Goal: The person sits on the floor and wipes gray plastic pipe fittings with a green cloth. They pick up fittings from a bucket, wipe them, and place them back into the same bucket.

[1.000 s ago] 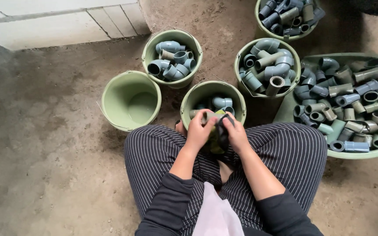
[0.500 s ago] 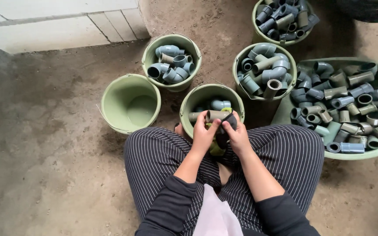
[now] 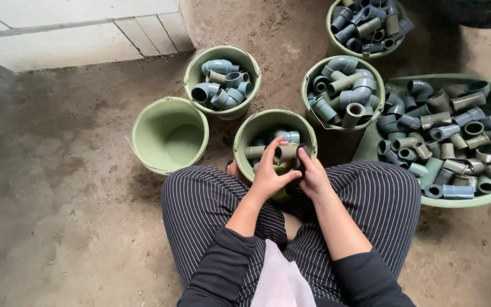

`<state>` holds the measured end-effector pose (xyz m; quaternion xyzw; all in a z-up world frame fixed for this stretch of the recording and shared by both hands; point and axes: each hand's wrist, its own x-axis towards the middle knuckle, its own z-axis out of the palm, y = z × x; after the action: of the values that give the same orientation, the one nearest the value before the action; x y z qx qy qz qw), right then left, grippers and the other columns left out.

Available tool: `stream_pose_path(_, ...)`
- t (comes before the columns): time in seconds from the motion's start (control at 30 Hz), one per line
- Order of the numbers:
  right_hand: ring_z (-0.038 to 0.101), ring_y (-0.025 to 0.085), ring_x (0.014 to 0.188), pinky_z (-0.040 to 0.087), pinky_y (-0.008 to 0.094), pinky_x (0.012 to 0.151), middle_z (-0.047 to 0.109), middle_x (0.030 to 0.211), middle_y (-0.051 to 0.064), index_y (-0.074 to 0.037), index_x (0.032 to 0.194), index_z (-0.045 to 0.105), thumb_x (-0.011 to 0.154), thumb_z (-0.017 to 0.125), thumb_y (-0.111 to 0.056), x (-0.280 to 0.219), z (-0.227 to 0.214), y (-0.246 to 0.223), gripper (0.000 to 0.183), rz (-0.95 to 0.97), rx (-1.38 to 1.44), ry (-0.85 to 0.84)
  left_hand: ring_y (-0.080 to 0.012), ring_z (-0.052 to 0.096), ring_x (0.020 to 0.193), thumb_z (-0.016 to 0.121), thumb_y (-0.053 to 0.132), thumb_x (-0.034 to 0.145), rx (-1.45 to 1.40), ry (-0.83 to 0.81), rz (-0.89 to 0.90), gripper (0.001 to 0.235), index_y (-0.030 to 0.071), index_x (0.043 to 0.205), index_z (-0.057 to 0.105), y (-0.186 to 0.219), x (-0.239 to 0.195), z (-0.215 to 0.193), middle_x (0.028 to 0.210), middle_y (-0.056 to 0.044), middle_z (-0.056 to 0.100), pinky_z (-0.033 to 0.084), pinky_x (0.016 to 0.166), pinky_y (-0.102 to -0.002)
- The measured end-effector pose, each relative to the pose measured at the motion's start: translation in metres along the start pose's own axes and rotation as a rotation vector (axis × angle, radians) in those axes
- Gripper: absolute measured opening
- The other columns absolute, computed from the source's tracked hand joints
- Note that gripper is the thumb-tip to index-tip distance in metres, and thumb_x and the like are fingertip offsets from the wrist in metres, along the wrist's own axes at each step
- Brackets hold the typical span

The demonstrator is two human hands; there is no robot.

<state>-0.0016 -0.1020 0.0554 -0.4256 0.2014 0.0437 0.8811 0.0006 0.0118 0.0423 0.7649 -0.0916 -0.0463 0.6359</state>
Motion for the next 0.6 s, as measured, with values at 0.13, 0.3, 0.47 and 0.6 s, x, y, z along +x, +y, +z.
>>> stream_pose_path(0.13, 0.055, 0.01, 0.06, 0.048, 0.024, 0.063, 0.059, 0.063, 0.004, -0.002, 0.069, 0.06, 0.08, 0.064, -0.013, -0.003, -0.001, 0.008, 0.016, -0.12, -0.232, -0.064, -0.0171, 0.046, 0.101, 0.068, 0.022, 0.074, -0.557, 0.215, -0.328, 0.066, 0.01, 0.126, 0.03, -0.022, 0.002, 0.02, 0.112, -0.007, 0.044, 0.041, 0.089, -0.032)
stream_pose_path(0.3, 0.032, 0.02, 0.116, 0.013, 0.042, 0.103, 0.041, 0.119, 0.014, 0.0, 0.086, 0.064, 0.083, 0.058, -0.013, 0.014, -0.025, 0.032, 0.015, -0.298, -0.455, -0.264, -0.0097, 0.057, 0.086, 0.068, 0.017, 0.076, -0.872, 0.281, -0.319, 0.026, 0.011, 0.096, 0.053, -0.016, 0.003, 0.015, 0.094, -0.001, 0.061, 0.047, 0.076, -0.025)
stream_pose_path(0.47, 0.06, 0.018, 0.067, 0.05, 0.036, 0.071, 0.061, 0.071, 0.012, 0.001, 0.075, 0.061, 0.081, 0.062, -0.017, -0.005, 0.008, -0.003, 0.019, 0.012, -0.105, 0.005, -0.0096, 0.056, 0.092, 0.068, 0.011, 0.074, -0.834, 0.199, -0.269, 0.028, 0.01, 0.098, 0.053, -0.013, 0.002, 0.016, 0.105, -0.005, 0.061, 0.047, 0.08, -0.025)
stream_pose_path(0.6, 0.062, 0.023, 0.06, 0.052, 0.041, 0.065, 0.06, 0.066, 0.016, 0.003, 0.073, 0.058, 0.079, 0.066, -0.017, 0.018, -0.02, 0.014, 0.023, 0.133, 0.077, 0.191, -0.0059, 0.056, 0.085, 0.072, 0.009, 0.07, -0.703, 0.135, -0.241, 0.032, 0.01, 0.098, 0.055, -0.002, 0.004, 0.015, 0.092, 0.0, 0.063, 0.048, 0.077, -0.024)
